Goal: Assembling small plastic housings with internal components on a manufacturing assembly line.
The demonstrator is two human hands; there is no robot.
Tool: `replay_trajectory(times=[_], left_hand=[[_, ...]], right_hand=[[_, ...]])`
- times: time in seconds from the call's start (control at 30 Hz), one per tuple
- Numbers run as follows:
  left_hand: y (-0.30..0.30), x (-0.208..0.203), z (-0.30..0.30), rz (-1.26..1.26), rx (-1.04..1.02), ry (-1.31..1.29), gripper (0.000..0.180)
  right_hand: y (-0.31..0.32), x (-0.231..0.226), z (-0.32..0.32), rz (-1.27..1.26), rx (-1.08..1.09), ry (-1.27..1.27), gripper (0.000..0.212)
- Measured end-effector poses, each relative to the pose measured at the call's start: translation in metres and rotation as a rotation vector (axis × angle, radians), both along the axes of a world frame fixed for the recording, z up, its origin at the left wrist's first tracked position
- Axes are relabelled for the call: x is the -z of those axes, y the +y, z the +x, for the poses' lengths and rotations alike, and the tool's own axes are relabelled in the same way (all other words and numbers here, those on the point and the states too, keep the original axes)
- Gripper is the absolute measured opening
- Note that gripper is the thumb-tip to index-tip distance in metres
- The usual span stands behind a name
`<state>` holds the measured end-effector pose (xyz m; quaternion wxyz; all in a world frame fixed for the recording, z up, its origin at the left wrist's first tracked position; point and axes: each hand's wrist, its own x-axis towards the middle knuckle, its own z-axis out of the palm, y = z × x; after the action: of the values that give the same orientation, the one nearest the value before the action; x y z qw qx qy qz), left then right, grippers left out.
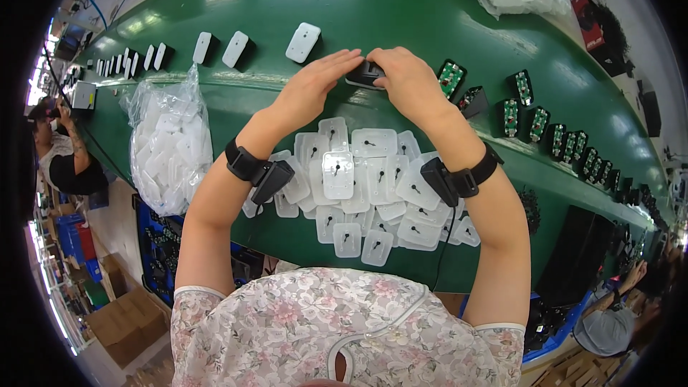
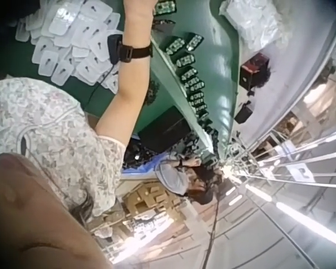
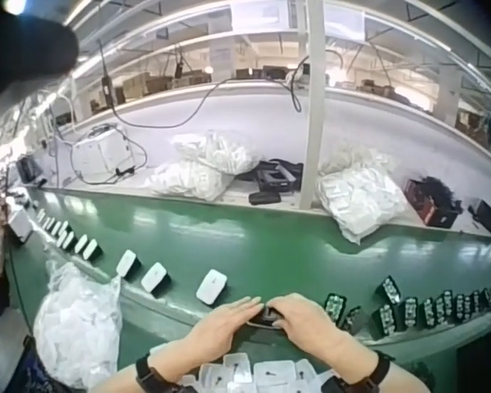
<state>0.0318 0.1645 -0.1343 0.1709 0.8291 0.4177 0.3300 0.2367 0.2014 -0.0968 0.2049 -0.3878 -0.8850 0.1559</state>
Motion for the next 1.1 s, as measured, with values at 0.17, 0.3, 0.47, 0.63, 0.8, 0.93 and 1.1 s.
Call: replay_trajectory(times=[0.17,0.3,0.47,0.63,0.8,0.93,1.1], left_hand=[[-0.004,0.006,-0.004,-0.053,-0.034,0.092,0.062],[-0.004,0.011,-0.005,-0.053,-0.039,0.125,0.061],[-0.004,0.009,-0.005,-0.038,-0.05,0.243,0.059],[0.004,0.009,-0.006,0.088,-0.051,0.331,0.05],[0.019,0.002,0.021,0.057,-0.142,0.472,0.038],[0.033,-0.01,0.015,-0.134,-0.22,0.21,0.029],[0.02,-0.023,0.019,-0.506,-0.164,-0.401,0.034]], right_hand=[[0.004,0.002,-0.008,-0.049,-0.031,-0.106,0.032],[0.007,0.009,-0.009,-0.06,-0.04,-0.118,0.033],[0.009,0.021,-0.005,0.057,-0.106,-0.076,0.033],[0.013,0.026,-0.008,0.06,-0.102,-0.007,0.029],[0.036,0.01,-0.009,-0.39,0.029,0.001,0.035],[0.037,0.01,-0.005,-0.508,0.052,0.221,0.037],[0.02,-0.005,0.001,-0.384,0.016,0.431,0.038]])
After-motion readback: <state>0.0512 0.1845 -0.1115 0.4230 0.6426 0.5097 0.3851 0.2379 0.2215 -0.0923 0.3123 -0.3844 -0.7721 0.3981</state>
